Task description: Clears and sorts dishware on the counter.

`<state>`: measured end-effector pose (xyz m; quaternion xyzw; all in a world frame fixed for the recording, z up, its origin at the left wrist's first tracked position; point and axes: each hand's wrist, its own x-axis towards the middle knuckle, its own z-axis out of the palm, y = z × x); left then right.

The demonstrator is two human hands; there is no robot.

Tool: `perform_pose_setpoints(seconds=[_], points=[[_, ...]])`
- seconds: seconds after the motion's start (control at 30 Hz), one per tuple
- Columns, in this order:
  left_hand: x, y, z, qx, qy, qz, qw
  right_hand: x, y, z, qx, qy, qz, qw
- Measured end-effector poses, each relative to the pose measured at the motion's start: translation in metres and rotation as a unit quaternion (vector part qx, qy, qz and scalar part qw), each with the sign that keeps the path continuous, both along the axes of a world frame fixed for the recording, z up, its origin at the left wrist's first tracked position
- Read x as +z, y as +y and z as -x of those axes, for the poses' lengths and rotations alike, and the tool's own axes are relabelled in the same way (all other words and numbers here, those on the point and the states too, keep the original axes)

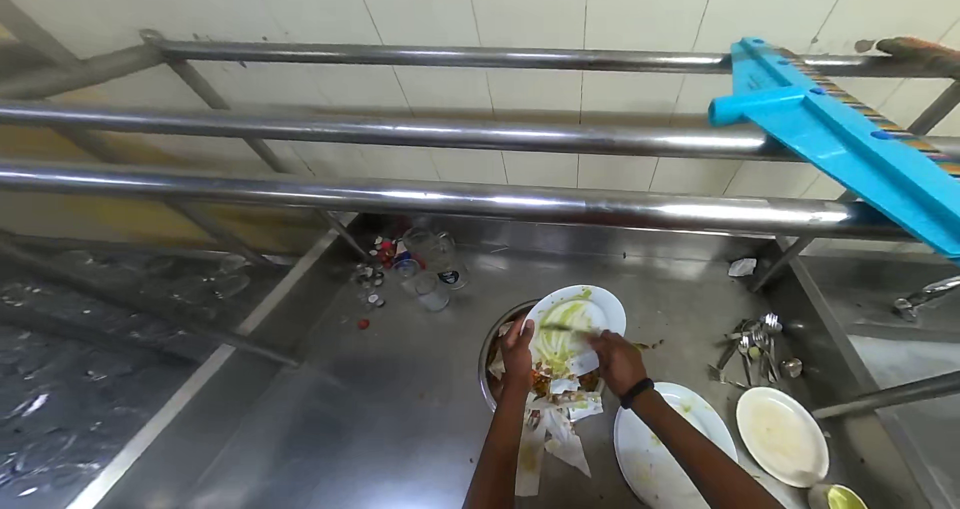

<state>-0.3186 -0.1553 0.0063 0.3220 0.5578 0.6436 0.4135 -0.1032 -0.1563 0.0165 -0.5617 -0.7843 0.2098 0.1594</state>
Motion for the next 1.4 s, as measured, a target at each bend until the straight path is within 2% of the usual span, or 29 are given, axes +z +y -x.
perform_pose_setpoints(seconds=[0.07,0.1,0.2,0.27,0.4,0.43,0.57,0.67,0.73,0.83,0.9,0.93,1.0,1.07,1.2,1.27,1.4], points=[[0.0,0.0,0.0,-0.003,0.002,-0.011,1.0,-0.009,-0.002,-0.006,0.055,-0.037,0.061,0.996],[0.0,0.0,0.001,0.0,0.001,-0.019,1.0,-0.013,-0.004,-0.01,0.055,-0.023,0.061,0.996],[0.003,-0.002,0.002,0.005,-0.008,-0.026,1.0,-0.014,-0.005,-0.015,-0.006,0.049,-0.029,0.998],[0.006,-0.006,0.0,-0.003,0.0,-0.013,1.0,-0.011,-0.003,-0.013,-0.008,0.041,-0.052,0.998],[0.008,-0.003,-0.005,0.004,-0.001,-0.027,1.0,-0.018,0.001,-0.022,0.073,-0.044,0.06,0.995],[0.006,0.001,-0.004,0.018,-0.009,-0.041,0.999,-0.024,0.001,-0.028,0.061,-0.028,0.056,0.996],[0.003,0.004,0.001,0.066,-0.046,-0.057,0.995,-0.039,-0.005,-0.04,-0.086,0.048,-0.014,0.995],[0.008,0.005,-0.002,0.082,-0.058,-0.057,0.993,-0.044,-0.015,-0.033,-0.054,0.006,0.053,0.997],[0.008,0.009,-0.006,0.099,-0.068,-0.076,0.99,-0.049,-0.024,-0.032,-0.018,0.024,0.058,0.998],[0.007,0.011,-0.006,0.127,-0.085,-0.098,0.983,-0.053,-0.035,-0.035,-0.093,0.118,-0.028,0.988],[0.009,0.008,-0.005,0.134,-0.108,-0.095,0.98,-0.054,-0.037,-0.038,-0.16,0.124,-0.05,0.978],[0.009,0.007,-0.005,0.134,-0.12,-0.092,0.979,-0.054,-0.038,-0.038,-0.169,0.112,-0.03,0.979],[0.01,0.007,-0.006,0.141,-0.138,-0.083,0.977,-0.052,-0.043,-0.038,-0.123,0.073,0.038,0.989],[0.01,0.009,-0.006,0.148,-0.143,-0.079,0.975,-0.05,-0.047,-0.034,-0.063,0.062,0.064,0.994],[0.009,0.008,-0.004,0.14,-0.118,-0.077,0.98,-0.025,-0.032,-0.023,-0.104,0.095,-0.008,0.99],[0.009,0.006,-0.003,0.127,-0.101,-0.075,0.984,-0.009,-0.017,-0.019,-0.094,0.04,0.035,0.994],[0.011,0.008,-0.005,0.106,-0.094,-0.08,0.987,-0.004,-0.01,-0.015,0.056,-0.043,0.142,0.987]])
